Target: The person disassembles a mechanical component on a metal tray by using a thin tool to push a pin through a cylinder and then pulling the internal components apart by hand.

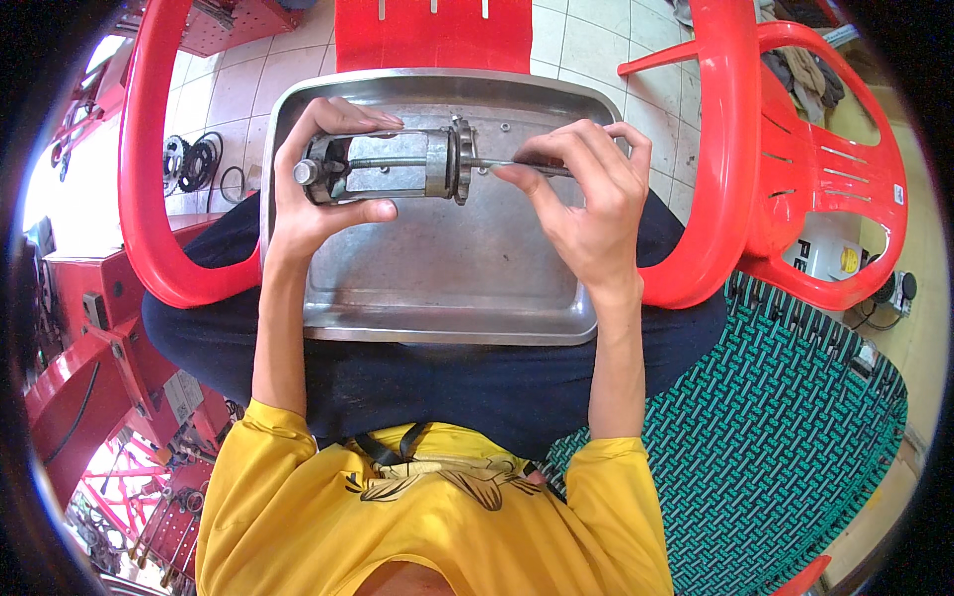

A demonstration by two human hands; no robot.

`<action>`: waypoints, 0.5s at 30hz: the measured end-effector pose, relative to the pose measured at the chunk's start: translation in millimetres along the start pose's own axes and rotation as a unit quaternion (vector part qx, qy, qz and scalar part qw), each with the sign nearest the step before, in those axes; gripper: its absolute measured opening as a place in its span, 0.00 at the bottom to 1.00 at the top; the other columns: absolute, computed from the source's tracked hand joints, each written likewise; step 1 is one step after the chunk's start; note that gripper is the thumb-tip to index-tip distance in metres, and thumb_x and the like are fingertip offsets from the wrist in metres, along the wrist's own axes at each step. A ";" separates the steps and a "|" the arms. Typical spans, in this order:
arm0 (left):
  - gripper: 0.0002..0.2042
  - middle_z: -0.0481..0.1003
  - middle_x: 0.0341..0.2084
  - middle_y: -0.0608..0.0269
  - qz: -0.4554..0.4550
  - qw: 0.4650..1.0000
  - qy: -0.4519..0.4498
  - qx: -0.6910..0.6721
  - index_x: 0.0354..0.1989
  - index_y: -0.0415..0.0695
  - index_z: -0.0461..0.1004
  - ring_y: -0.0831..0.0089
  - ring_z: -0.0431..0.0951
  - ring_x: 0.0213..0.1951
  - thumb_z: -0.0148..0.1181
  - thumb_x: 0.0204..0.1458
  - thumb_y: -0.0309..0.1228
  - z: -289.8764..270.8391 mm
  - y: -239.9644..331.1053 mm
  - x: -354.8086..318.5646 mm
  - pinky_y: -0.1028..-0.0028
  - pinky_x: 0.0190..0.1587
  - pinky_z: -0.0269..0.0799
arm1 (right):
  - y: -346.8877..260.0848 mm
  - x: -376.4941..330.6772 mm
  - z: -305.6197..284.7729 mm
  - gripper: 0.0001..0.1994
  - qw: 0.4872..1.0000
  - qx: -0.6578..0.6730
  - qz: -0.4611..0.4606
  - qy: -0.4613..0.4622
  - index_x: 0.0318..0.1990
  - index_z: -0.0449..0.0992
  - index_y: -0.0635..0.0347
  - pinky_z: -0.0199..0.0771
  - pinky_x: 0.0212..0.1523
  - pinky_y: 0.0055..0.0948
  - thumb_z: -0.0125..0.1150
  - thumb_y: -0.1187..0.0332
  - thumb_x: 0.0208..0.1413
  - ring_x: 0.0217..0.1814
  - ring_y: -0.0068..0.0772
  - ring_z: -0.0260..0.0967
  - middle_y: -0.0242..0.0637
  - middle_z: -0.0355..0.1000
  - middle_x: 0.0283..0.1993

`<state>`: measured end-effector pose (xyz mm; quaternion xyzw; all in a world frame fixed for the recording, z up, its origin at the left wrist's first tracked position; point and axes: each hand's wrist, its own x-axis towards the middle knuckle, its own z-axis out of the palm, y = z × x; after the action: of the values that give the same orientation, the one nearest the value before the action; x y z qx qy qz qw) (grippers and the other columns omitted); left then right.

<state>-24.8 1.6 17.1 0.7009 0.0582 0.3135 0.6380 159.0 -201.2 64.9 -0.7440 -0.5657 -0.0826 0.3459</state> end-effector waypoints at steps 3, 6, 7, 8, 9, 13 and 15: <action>0.31 0.81 0.42 0.56 0.013 1.000 -0.017 -0.007 0.42 0.43 0.73 0.61 0.83 0.52 0.89 0.29 0.33 2.3 0.3 2.2 0.63 0.58 0.77 | 6.2 -5.4 0.6 0.09 1.000 -0.010 0.013 -0.011 0.31 0.80 0.54 0.59 0.53 0.36 0.75 0.63 0.53 0.33 0.32 0.73 0.27 0.76 0.29; 0.31 0.81 0.41 0.56 0.004 1.000 -0.003 -0.007 0.41 0.43 0.74 0.61 0.83 0.51 0.89 0.29 0.33 2.9 1.7 0.6 0.63 0.58 0.77 | 2.5 -2.3 1.0 0.09 0.999 0.015 0.028 -0.027 0.31 0.80 0.54 0.59 0.53 0.36 0.76 0.62 0.52 0.34 0.32 0.73 0.27 0.76 0.29; 0.31 0.80 0.41 0.56 0.005 1.000 -0.004 -0.005 0.41 0.43 0.74 0.61 0.83 0.51 0.89 0.29 0.33 1.5 1.4 0.8 0.63 0.58 0.77 | -2.2 -0.3 -0.9 0.09 0.999 0.020 0.028 -0.028 0.31 0.80 0.54 0.60 0.53 0.36 0.76 0.62 0.52 0.34 0.32 0.73 0.28 0.76 0.29; 0.31 0.80 0.41 0.56 0.006 1.000 -0.006 -0.003 0.41 0.43 0.74 0.61 0.83 0.52 0.89 0.29 0.33 -0.1 0.6 1.5 0.63 0.58 0.77 | -4.7 0.6 -1.8 0.10 0.999 0.026 0.027 -0.029 0.31 0.81 0.54 0.60 0.53 0.36 0.76 0.62 0.52 0.34 0.32 0.73 0.28 0.76 0.29; 0.31 0.80 0.41 0.56 0.007 1.000 -0.008 -0.001 0.41 0.43 0.73 0.61 0.83 0.52 0.89 0.29 0.33 -1.2 0.2 1.7 0.63 0.58 0.77 | -3.6 -0.2 -0.9 0.09 0.999 0.019 0.022 -0.026 0.31 0.81 0.54 0.60 0.53 0.36 0.76 0.62 0.51 0.34 0.32 0.73 0.28 0.76 0.29; 0.31 0.80 0.41 0.56 0.010 1.000 -0.003 -0.010 0.41 0.42 0.74 0.60 0.83 0.52 0.89 0.29 0.33 0.7 -1.2 1.0 0.62 0.58 0.78 | 2.7 -4.2 3.1 0.09 0.999 0.020 0.025 -0.020 0.30 0.81 0.54 0.60 0.54 0.36 0.76 0.62 0.51 0.34 0.33 0.73 0.27 0.76 0.29; 0.31 0.80 0.41 0.56 0.010 1.000 0.002 -0.009 0.42 0.42 0.74 0.60 0.83 0.52 0.89 0.30 0.33 0.8 -0.2 1.1 0.62 0.58 0.78 | 1.0 -3.7 3.0 0.09 0.999 0.029 0.037 -0.020 0.30 0.81 0.54 0.60 0.53 0.36 0.75 0.63 0.52 0.35 0.33 0.74 0.27 0.76 0.29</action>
<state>-23.4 1.5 17.4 0.6949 0.0493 0.3216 0.6413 157.8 -202.3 60.4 -0.7557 -0.5466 -0.0382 0.3587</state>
